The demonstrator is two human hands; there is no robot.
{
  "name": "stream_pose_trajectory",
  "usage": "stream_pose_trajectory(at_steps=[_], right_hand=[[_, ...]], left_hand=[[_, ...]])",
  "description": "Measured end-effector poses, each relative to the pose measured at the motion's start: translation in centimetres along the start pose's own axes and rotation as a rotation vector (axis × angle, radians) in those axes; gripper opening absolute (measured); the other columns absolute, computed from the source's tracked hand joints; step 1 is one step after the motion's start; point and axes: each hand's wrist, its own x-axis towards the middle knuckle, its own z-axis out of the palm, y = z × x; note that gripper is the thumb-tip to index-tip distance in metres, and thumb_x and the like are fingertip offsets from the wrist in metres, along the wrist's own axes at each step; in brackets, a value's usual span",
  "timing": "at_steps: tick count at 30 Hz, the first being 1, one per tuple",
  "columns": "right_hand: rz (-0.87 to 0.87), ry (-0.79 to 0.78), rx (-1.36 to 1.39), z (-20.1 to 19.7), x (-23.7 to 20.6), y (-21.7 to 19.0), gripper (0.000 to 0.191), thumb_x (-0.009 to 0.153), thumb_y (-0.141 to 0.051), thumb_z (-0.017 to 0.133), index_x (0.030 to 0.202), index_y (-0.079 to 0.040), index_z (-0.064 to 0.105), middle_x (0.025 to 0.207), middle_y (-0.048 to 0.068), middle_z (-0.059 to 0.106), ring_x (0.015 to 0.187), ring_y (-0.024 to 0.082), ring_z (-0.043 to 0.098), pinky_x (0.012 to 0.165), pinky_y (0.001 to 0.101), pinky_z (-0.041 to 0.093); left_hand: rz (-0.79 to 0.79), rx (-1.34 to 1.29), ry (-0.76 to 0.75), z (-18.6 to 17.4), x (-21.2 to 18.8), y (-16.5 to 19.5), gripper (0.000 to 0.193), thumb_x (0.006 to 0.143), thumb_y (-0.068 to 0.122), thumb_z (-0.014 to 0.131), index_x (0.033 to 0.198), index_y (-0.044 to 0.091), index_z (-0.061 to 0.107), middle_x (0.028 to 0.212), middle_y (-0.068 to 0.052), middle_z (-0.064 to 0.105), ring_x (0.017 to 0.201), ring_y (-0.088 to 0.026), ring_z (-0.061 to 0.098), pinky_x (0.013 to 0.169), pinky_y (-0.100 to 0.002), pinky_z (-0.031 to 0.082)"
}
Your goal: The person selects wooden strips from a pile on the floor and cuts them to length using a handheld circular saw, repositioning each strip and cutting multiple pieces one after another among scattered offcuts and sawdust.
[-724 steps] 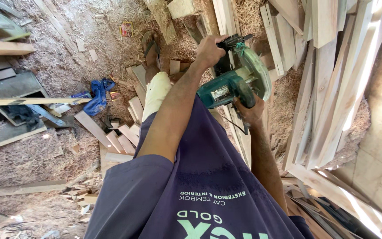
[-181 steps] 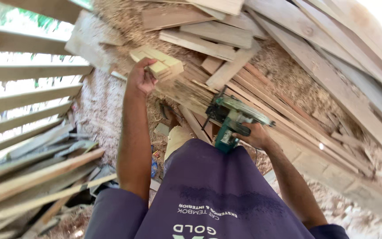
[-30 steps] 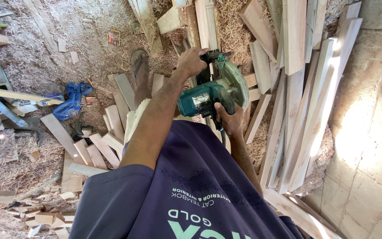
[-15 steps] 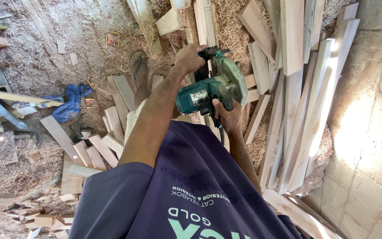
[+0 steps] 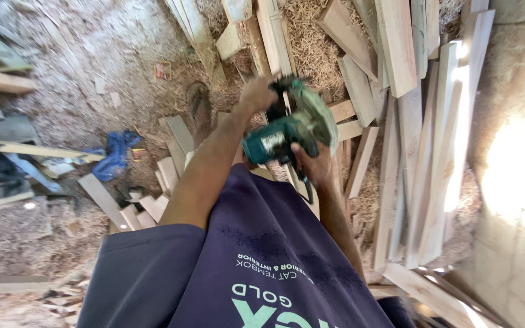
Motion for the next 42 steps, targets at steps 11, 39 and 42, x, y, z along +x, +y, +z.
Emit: stream_pose_trajectory(at_steps=[11, 39, 42], right_hand=[[0.151, 0.138, -0.166, -7.4, -14.5, 12.0, 0.056, 0.082, -0.050, 0.081, 0.108, 0.000, 0.076, 0.088, 0.014, 0.078, 0.082, 0.022, 0.075, 0.073, 0.0379, 0.057], [0.460, 0.027, -0.350, -8.8, -16.6, 17.2, 0.060, 0.084, -0.053, 0.074, 0.114, -0.002, 0.075, 0.096, 0.025, 0.077, 0.093, 0.037, 0.076, 0.086, 0.0471, 0.059], [0.506, 0.034, -0.345, -8.2, -16.2, 17.0, 0.062, 0.084, -0.054, 0.074, 0.114, 0.000, 0.074, 0.094, 0.024, 0.077, 0.090, 0.036, 0.077, 0.084, 0.0467, 0.059]], left_hand=[[-0.235, -0.232, 0.095, 2.3, -5.6, -5.7, 0.039, 0.095, 0.025, 0.062, 0.130, 0.008, 0.069, 0.121, -0.017, 0.073, 0.091, -0.019, 0.070, 0.084, -0.036, 0.058], [0.781, 1.318, -0.095, 9.5, 0.2, 7.4, 0.019, 0.089, 0.009, 0.078, 0.106, 0.018, 0.079, 0.103, -0.007, 0.078, 0.107, -0.024, 0.069, 0.114, -0.045, 0.042], [0.736, 1.578, -0.204, 7.6, 3.4, 6.3, 0.031, 0.082, 0.006, 0.080, 0.111, 0.019, 0.077, 0.110, -0.007, 0.077, 0.115, -0.025, 0.067, 0.117, -0.046, 0.039]])
